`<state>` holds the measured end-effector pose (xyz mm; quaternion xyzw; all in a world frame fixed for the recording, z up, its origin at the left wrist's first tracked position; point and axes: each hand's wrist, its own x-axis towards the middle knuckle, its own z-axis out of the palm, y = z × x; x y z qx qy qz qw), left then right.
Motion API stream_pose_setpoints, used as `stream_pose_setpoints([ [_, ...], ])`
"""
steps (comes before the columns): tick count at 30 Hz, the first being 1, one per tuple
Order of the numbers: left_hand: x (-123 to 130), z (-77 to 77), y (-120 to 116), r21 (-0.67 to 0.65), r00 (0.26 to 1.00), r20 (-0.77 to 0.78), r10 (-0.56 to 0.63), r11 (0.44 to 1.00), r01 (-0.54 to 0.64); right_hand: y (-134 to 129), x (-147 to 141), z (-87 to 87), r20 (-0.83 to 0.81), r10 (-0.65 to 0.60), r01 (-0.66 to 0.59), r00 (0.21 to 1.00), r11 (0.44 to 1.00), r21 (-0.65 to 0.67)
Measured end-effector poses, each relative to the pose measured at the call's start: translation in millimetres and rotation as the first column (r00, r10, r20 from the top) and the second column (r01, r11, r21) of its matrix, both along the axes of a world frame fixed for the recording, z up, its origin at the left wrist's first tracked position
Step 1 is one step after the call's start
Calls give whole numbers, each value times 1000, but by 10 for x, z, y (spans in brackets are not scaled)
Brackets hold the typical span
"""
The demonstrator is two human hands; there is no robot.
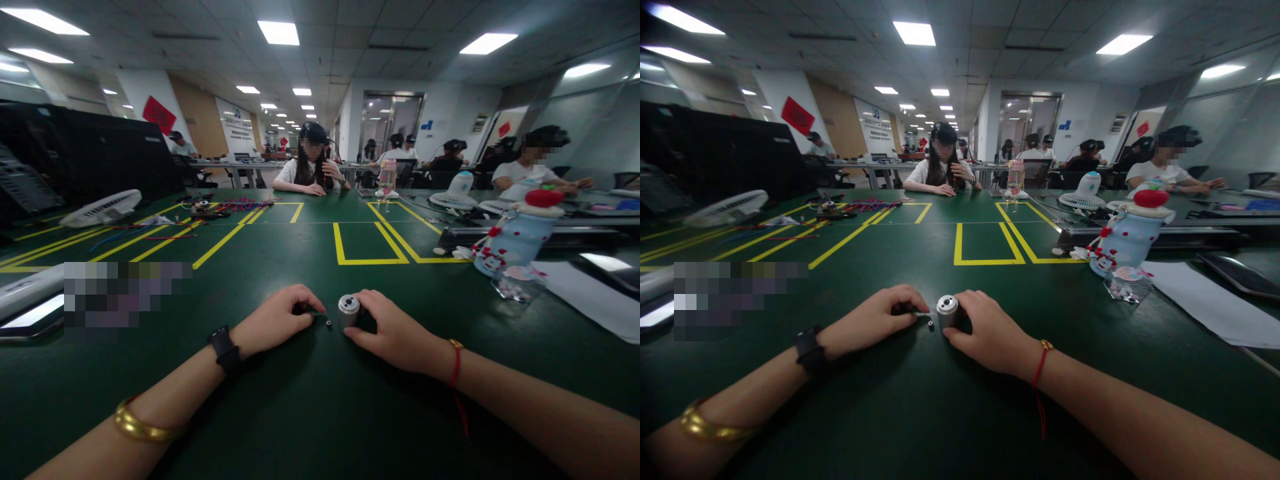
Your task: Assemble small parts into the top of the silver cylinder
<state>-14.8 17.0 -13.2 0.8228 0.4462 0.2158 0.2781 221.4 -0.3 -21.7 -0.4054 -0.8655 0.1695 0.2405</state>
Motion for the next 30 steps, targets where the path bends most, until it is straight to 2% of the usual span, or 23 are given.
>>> stream_pose_setpoints([
  [7, 59, 25, -75, 66, 997, -27, -74, 995, 75, 2, -7, -14, 0, 0, 0, 1000, 1000, 14],
  [12, 112, 0, -71, 76, 999, 8, -36, 996, 35, 3, -10, -13, -1, 3, -3, 1000, 1000, 21],
  [15, 144, 60, -77, 70, 995, 66, 70, 995, -74, -1, -13, -9, 3, 10, -10, 1000, 1000, 16],
  [18, 194, 151, -110, 120, 982, 126, 142, 980, -157, -2, -17, -11, -2, 12, -12, 1000, 1000, 21],
  [24, 339, 261, -186, 256, 974, 200, 103, 954, -154, -5, -24, -13, -14, 18, -17, 1000, 999, 37],
  [30, 414, 284, -208, 313, 985, 155, 69, 943, -116, -16, -31, -2, -9, 13, -13, 1000, 999, 37],
])
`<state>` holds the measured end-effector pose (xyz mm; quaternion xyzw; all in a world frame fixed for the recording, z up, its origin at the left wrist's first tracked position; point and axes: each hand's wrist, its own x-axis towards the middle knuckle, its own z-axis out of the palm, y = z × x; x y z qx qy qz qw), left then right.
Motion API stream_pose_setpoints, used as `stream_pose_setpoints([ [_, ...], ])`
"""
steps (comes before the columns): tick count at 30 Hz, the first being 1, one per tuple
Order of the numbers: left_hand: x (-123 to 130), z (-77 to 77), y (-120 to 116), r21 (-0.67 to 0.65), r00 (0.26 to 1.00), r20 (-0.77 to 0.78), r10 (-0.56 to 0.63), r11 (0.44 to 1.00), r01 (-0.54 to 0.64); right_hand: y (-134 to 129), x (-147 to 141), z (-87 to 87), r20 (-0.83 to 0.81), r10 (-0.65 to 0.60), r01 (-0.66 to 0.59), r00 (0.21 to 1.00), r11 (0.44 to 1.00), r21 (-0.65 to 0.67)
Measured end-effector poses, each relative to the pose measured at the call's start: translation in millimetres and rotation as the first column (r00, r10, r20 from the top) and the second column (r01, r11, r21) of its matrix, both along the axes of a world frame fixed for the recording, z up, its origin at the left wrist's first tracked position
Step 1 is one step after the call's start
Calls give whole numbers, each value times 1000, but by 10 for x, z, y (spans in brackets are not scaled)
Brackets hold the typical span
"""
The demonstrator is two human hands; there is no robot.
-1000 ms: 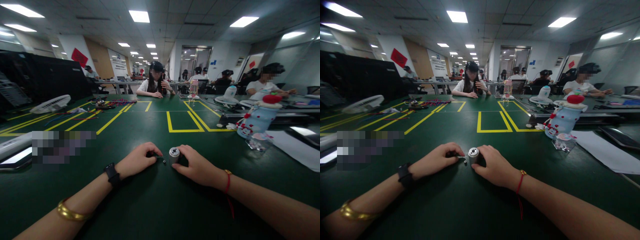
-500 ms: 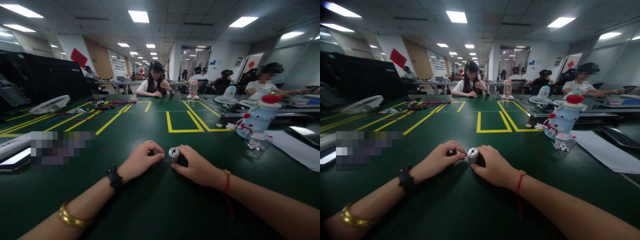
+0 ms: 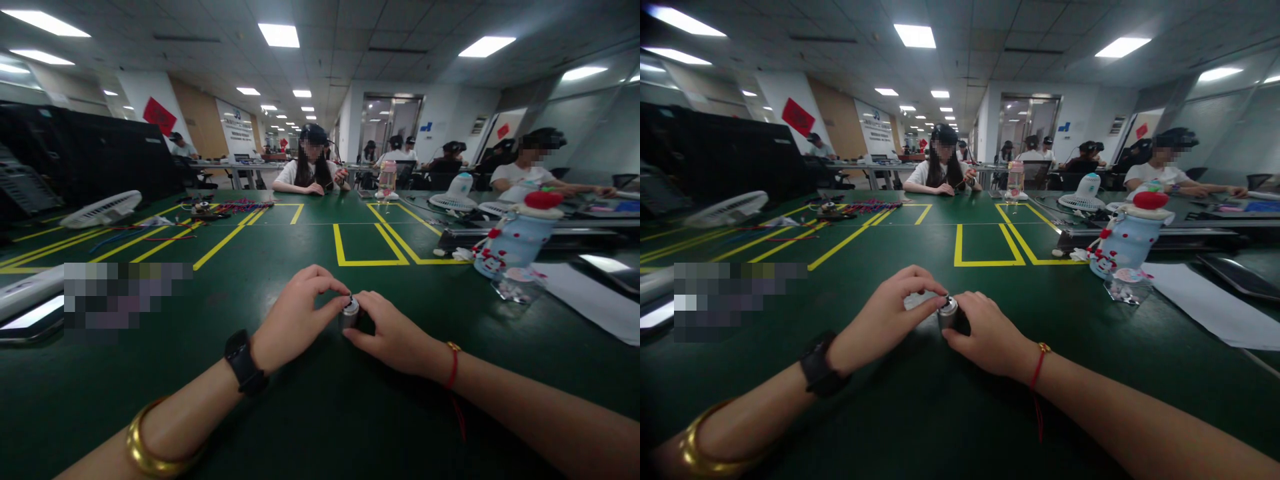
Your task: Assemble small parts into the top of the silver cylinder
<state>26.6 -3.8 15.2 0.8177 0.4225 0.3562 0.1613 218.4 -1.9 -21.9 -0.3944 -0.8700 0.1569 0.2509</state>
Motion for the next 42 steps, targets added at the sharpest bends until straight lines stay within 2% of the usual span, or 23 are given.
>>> stream_pose_setpoints([
  [24, -17, 4, -6, 2, 999, -31, -18, 1000, 18, 8, -5, -5, 1, -12, 12, 1000, 1000, 2],
  [31, -28, 1, -15, -12, 998, -32, -57, 998, 56, 9, -11, -1, -2, 0, 0, 1000, 1000, -1],
  [38, -138, -45, 65, -87, 999, -17, 32, 996, -33, 11, -7, -10, 5, -19, 19, 1000, 1000, -6],
  [42, -270, -162, 171, -261, 997, 14, 75, 963, -69, 8, -2, 0, 6, -20, 20, 1000, 1000, -18],
])
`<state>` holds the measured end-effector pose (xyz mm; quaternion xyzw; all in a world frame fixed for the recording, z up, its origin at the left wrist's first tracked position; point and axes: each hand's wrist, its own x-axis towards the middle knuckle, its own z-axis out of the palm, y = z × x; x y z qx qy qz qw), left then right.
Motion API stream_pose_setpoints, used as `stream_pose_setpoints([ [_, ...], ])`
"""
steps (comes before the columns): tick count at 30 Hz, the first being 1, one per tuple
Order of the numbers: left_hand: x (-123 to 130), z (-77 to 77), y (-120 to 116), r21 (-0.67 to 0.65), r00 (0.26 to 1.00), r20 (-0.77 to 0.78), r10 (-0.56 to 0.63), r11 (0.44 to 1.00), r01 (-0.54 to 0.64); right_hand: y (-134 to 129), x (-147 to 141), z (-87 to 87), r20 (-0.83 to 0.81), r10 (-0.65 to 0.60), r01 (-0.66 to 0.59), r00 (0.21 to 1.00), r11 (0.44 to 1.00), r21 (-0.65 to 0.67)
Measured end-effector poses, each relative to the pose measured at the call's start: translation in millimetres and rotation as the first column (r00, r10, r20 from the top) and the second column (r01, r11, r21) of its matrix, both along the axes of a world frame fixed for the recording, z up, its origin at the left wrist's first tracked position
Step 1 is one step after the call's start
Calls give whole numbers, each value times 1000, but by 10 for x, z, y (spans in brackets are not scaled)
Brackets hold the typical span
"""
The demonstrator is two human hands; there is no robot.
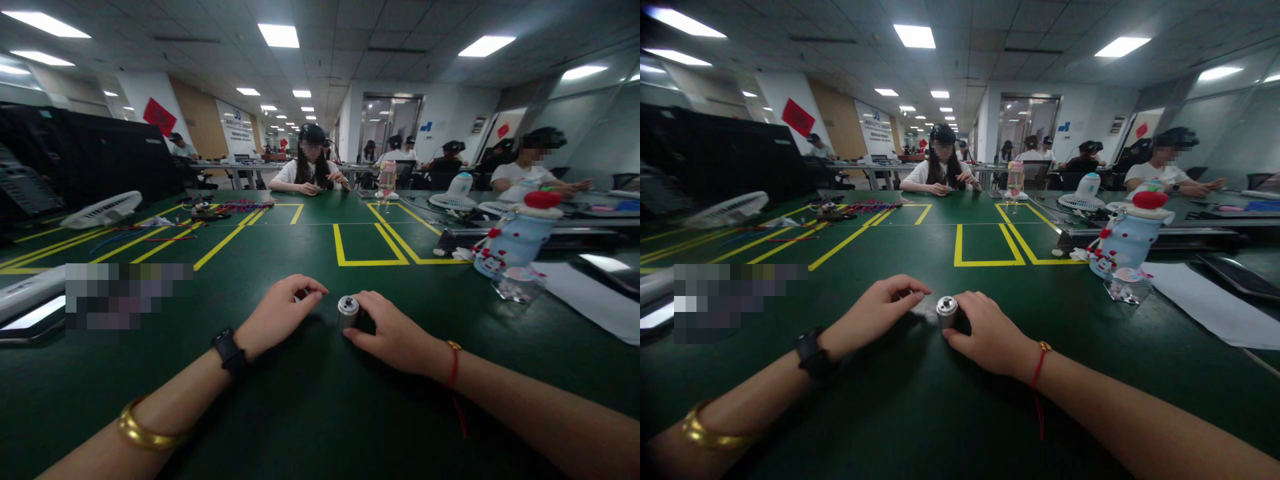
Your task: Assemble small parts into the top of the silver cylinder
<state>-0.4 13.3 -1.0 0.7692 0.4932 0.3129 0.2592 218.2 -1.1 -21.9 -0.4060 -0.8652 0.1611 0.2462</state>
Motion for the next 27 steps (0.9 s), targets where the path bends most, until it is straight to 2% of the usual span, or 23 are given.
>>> stream_pose_setpoints([
  [2, -59, -65, 49, -94, 999, 53, 4, 996, 1, -3, 3, 8, -2, -1, 1, 1000, 1000, -8],
  [5, -119, -133, 97, -143, 995, 94, 25, 990, -12, -6, 10, 15, -1, -1, 1, 1000, 1000, -13],
  [27, -124, -199, 96, -153, 995, 99, -18, 988, 33, -8, 16, 13, 3, -4, 4, 1000, 1000, -10],
])
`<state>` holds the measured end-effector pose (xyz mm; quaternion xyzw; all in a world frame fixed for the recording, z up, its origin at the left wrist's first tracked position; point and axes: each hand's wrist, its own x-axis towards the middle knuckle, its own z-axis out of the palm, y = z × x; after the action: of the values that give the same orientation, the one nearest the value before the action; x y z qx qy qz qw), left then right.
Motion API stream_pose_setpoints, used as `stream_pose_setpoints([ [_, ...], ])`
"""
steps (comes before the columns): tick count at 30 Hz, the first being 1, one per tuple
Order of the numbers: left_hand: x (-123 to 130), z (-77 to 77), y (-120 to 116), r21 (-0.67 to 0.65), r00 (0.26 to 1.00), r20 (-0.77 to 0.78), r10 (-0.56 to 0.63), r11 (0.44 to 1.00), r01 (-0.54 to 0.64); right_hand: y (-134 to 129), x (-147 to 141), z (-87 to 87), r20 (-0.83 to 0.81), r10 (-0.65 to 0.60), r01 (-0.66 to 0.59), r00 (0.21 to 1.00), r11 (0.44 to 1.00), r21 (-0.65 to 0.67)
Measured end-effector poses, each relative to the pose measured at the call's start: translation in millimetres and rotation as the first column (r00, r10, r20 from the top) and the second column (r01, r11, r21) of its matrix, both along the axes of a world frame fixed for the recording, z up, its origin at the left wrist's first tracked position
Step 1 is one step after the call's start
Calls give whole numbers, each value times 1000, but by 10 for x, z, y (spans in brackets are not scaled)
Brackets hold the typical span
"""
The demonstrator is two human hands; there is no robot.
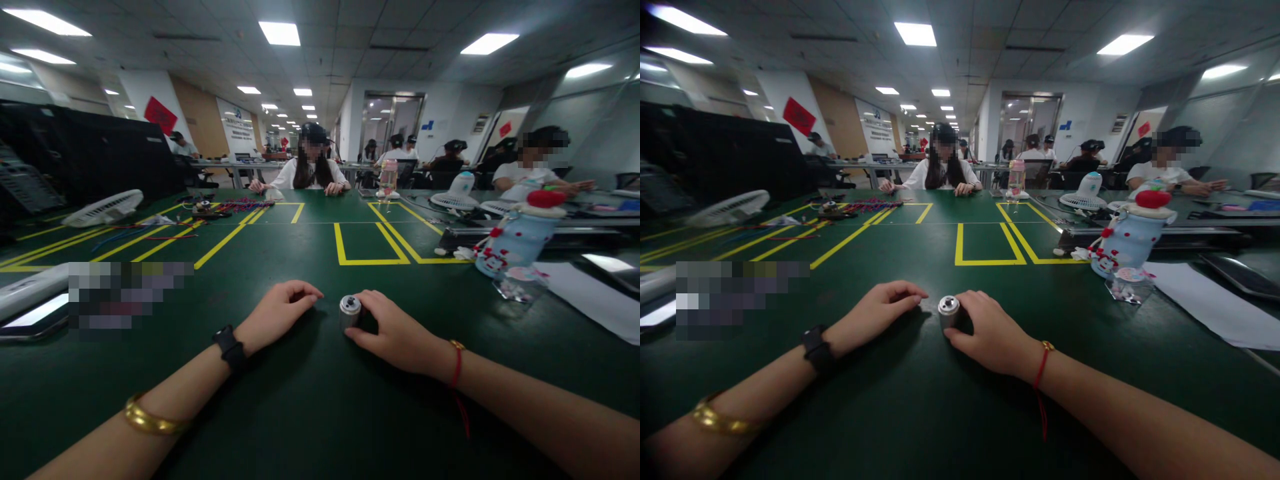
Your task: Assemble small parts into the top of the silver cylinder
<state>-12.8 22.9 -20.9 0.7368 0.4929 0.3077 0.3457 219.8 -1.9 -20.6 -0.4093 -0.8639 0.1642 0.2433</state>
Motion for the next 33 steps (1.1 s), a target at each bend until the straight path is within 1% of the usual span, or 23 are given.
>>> stream_pose_setpoints([
  [4, 7, 3, -1, 2, 1000, -6, -16, 1000, 16, 1, 1, -6, -3, -2, 2, 1000, 1000, -12],
  [7, 52, 52, -39, 25, 999, -32, -16, 1000, 17, 6, 3, -9, -9, 2, -2, 1000, 1000, -16],
  [9, 105, 108, -84, 102, 997, -74, -11, 995, 18, 12, 4, -12, -9, 9, -9, 1000, 1000, -9],
  [12, 201, 205, -162, 242, 993, -114, -30, 969, 57, 18, 5, -22, -5, 18, -18, 1000, 1000, 7],
  [15, 285, 282, -222, 301, 994, -111, -25, 952, 58, 19, 3, -33, -1, 26, -26, 1000, 999, 18],
  [20, 368, 330, -250, 293, 991, -112, -67, 951, 98, 17, -6, -37, -4, 29, -29, 1000, 999, 29],
  [24, 382, 339, -242, 293, 996, -73, -47, 954, 66, 18, -13, -32, -4, 27, -27, 1000, 999, 30],
  [29, 284, 328, -204, 269, 1000, 10, -14, 963, 11, 13, -19, -32, 9, 15, -15, 1000, 999, 42],
  [31, 214, 312, -188, 256, 1000, -19, -7, 967, 12, 8, -14, -30, 14, 12, -12, 1000, 999, 41],
  [33, 147, 286, -179, 227, 996, -84, -17, 973, 36, 2, -4, -27, 12, 14, -14, 1000, 999, 33],
])
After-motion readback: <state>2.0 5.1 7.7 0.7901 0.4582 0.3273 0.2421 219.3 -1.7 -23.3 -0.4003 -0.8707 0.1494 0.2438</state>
